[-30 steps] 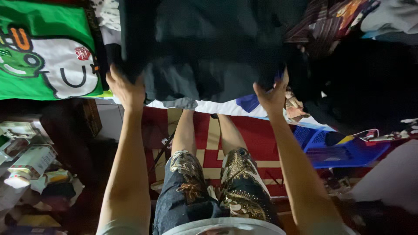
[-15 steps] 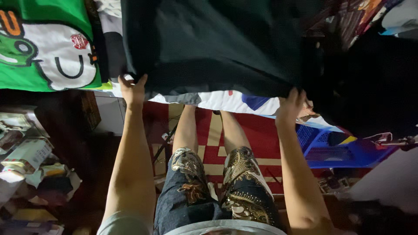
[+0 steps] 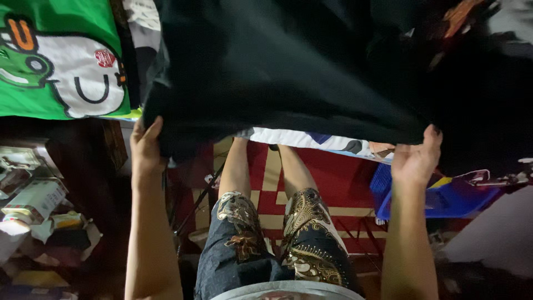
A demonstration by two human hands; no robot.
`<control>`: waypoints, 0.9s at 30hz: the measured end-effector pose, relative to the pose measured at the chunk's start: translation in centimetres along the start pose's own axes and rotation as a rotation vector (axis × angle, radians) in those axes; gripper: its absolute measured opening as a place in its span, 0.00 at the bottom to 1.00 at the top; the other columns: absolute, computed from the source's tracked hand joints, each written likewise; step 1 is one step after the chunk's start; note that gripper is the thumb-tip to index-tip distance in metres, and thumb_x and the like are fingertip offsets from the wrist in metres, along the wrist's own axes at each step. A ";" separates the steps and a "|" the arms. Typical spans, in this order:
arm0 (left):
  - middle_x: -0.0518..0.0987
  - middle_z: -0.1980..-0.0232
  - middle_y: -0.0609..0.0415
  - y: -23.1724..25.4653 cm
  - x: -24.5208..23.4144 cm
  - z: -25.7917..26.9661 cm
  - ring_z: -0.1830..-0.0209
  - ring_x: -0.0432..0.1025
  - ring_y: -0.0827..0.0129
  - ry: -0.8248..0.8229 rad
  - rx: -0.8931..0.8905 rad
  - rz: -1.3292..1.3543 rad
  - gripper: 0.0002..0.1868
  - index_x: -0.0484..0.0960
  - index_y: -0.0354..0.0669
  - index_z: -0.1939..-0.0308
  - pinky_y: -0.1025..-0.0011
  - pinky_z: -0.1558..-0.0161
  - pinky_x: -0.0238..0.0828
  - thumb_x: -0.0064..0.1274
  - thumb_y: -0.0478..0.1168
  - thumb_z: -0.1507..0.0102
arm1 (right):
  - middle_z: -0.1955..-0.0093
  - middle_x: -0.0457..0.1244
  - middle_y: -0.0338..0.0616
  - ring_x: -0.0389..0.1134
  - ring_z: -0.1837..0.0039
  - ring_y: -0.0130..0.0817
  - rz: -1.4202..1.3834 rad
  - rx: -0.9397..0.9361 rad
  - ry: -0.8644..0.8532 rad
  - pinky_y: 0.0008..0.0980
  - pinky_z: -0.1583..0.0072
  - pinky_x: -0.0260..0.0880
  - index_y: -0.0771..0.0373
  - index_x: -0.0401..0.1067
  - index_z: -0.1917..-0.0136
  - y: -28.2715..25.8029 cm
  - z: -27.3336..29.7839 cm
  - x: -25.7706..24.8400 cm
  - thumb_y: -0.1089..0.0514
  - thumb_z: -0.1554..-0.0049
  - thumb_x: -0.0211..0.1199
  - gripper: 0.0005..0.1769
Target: The person folds several t-shirts one by one on a table. They smooth each shirt, fold the sides inward, fold the bottom up, and then fold the top down to create a compact stack. The folded shirts are placed on the left side of the table.
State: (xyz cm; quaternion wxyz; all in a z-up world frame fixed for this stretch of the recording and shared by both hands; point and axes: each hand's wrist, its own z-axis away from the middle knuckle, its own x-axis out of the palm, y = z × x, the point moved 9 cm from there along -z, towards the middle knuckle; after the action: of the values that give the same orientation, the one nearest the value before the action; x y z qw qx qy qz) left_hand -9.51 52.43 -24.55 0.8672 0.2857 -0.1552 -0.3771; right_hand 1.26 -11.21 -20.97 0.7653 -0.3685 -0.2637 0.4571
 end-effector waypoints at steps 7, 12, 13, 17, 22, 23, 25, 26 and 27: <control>0.81 0.40 0.44 11.4 1.8 8.1 0.44 0.78 0.60 -0.009 0.036 0.247 0.16 0.77 0.30 0.35 0.65 0.40 0.76 0.50 0.34 0.24 | 0.19 0.51 0.48 0.47 0.19 0.55 0.525 0.271 0.427 0.62 0.26 0.50 0.51 0.47 0.16 -5.3 2.6 -1.4 0.33 0.42 0.64 0.50; 0.82 0.42 0.43 15.9 2.9 11.0 0.49 0.81 0.57 0.030 -0.097 0.319 0.15 0.79 0.31 0.40 0.60 0.45 0.80 0.49 0.36 0.28 | 0.19 0.49 0.60 0.46 0.18 0.63 1.181 0.712 -0.032 0.69 0.28 0.52 0.56 0.43 0.16 -4.4 4.4 -3.8 0.36 0.59 0.75 0.68; 0.82 0.43 0.43 16.6 3.3 10.7 0.50 0.81 0.58 0.016 -0.118 0.289 0.15 0.80 0.32 0.41 0.60 0.47 0.79 0.49 0.38 0.28 | 0.20 0.50 0.60 0.48 0.19 0.61 1.206 0.742 -0.057 0.66 0.29 0.53 0.58 0.45 0.17 -3.9 4.3 -4.1 0.36 0.57 0.74 0.65; 0.84 0.46 0.45 19.7 5.0 8.1 0.51 0.80 0.60 -0.048 -0.058 0.249 0.14 0.80 0.34 0.41 0.64 0.48 0.78 0.50 0.39 0.26 | 0.23 0.57 0.62 0.55 0.23 0.56 1.146 0.552 0.008 0.53 0.30 0.58 0.66 0.55 0.20 -5.9 0.3 -0.9 0.34 0.50 0.69 0.55; 0.86 0.46 0.47 26.0 7.7 0.3 0.51 0.83 0.62 0.010 0.133 0.223 0.13 0.81 0.33 0.43 0.65 0.45 0.84 0.53 0.40 0.27 | 0.19 0.58 0.53 0.59 0.19 0.43 0.884 0.149 0.090 0.47 0.23 0.59 0.66 0.53 0.18 -17.4 -3.7 10.3 0.30 0.39 0.67 0.52; 0.85 0.45 0.47 27.8 7.7 -0.5 0.51 0.82 0.62 0.038 0.188 0.171 0.14 0.80 0.33 0.43 0.65 0.44 0.83 0.53 0.40 0.27 | 0.19 0.55 0.36 0.51 0.20 0.42 0.779 0.326 0.315 0.77 0.33 0.47 0.46 0.51 0.18 -19.0 -2.5 9.5 0.30 0.49 0.65 0.52; 0.84 0.44 0.47 30.6 8.3 -1.6 0.49 0.81 0.62 0.031 0.267 0.157 0.14 0.79 0.35 0.41 0.65 0.44 0.82 0.53 0.40 0.28 | 0.19 0.51 0.34 0.47 0.20 0.44 0.713 0.126 0.383 0.79 0.34 0.47 0.43 0.51 0.20 -24.6 -1.9 11.9 0.32 0.46 0.64 0.47; 0.84 0.43 0.47 31.7 8.5 -1.8 0.48 0.81 0.62 0.022 0.298 0.153 0.15 0.78 0.35 0.40 0.65 0.43 0.82 0.53 0.40 0.28 | 0.20 0.52 0.35 0.48 0.21 0.44 0.689 0.051 0.408 0.76 0.34 0.48 0.45 0.52 0.21 -26.4 -1.3 12.5 0.31 0.46 0.63 0.46; 0.83 0.43 0.47 32.5 8.4 -1.9 0.48 0.80 0.62 0.029 0.330 0.153 0.16 0.77 0.36 0.40 0.65 0.43 0.81 0.53 0.40 0.28 | 0.21 0.53 0.37 0.50 0.22 0.44 0.704 0.024 0.400 0.74 0.33 0.50 0.47 0.53 0.21 -27.4 -0.8 12.7 0.31 0.45 0.62 0.45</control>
State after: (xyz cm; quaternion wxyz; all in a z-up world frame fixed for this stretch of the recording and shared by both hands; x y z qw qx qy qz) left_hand 15.42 64.87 -5.65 0.8369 0.4169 -0.2238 -0.2752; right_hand 21.35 -8.58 1.52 0.6025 -0.5089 0.0384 0.6136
